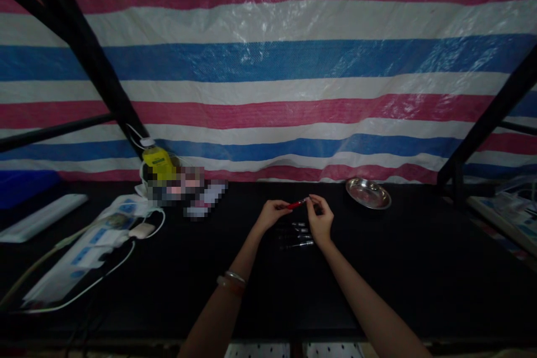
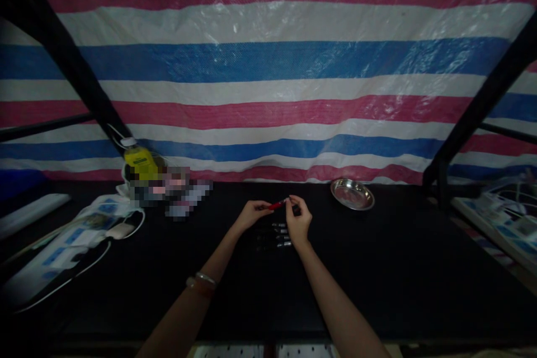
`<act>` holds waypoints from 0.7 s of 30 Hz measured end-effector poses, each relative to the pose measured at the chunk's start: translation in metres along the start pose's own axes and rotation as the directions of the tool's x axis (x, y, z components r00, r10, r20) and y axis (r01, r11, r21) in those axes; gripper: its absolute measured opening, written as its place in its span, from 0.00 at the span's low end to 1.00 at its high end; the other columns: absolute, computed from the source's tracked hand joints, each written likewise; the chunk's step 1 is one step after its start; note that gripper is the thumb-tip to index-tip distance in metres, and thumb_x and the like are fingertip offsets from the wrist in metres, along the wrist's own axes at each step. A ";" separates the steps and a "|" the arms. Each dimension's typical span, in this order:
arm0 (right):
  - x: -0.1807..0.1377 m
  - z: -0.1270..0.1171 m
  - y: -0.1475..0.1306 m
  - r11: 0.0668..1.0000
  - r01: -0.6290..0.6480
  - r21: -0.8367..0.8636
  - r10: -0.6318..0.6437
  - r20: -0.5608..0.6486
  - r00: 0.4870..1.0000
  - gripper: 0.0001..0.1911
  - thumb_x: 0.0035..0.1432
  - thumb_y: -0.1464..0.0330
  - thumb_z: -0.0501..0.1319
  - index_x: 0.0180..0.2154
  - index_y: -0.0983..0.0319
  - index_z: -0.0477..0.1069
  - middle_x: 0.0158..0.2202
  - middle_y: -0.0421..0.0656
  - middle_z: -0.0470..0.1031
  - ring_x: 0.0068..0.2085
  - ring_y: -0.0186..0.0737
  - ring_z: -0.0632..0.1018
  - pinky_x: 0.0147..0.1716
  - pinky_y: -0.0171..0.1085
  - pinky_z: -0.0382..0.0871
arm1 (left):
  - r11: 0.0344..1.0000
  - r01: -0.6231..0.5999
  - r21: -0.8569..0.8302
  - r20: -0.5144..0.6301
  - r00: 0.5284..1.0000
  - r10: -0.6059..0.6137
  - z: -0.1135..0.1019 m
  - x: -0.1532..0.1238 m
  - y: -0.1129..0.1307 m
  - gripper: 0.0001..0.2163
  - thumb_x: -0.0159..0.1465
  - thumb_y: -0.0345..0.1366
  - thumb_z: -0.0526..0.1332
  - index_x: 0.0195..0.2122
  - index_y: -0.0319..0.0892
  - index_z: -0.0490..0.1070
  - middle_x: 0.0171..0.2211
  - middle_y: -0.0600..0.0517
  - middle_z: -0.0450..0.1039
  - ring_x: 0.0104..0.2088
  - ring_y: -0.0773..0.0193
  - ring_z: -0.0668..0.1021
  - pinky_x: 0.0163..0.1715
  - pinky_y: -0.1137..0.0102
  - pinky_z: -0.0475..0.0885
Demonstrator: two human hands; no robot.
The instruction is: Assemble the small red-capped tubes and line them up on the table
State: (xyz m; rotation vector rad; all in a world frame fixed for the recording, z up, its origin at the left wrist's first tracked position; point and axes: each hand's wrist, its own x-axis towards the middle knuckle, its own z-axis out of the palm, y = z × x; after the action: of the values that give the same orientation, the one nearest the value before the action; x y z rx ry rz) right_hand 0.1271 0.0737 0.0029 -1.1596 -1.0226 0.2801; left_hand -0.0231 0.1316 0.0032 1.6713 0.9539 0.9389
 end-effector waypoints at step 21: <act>0.013 -0.010 0.029 0.948 -0.315 -0.034 0.314 0.222 0.923 0.14 0.44 0.58 0.62 0.27 0.63 0.73 0.22 0.41 0.74 0.25 0.38 0.73 0.28 0.36 0.64 | 0.960 -0.017 0.278 -0.038 0.999 0.028 -0.023 0.002 0.000 0.10 0.53 0.27 0.57 0.28 0.42 0.77 0.35 0.50 0.77 0.41 0.61 0.76 0.47 0.66 0.67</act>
State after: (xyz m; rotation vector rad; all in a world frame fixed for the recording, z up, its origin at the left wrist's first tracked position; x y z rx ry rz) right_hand 0.1510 0.0883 -0.0150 -1.3112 -1.0280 0.6816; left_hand -0.0430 0.1415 0.0087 1.9066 1.1389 0.8883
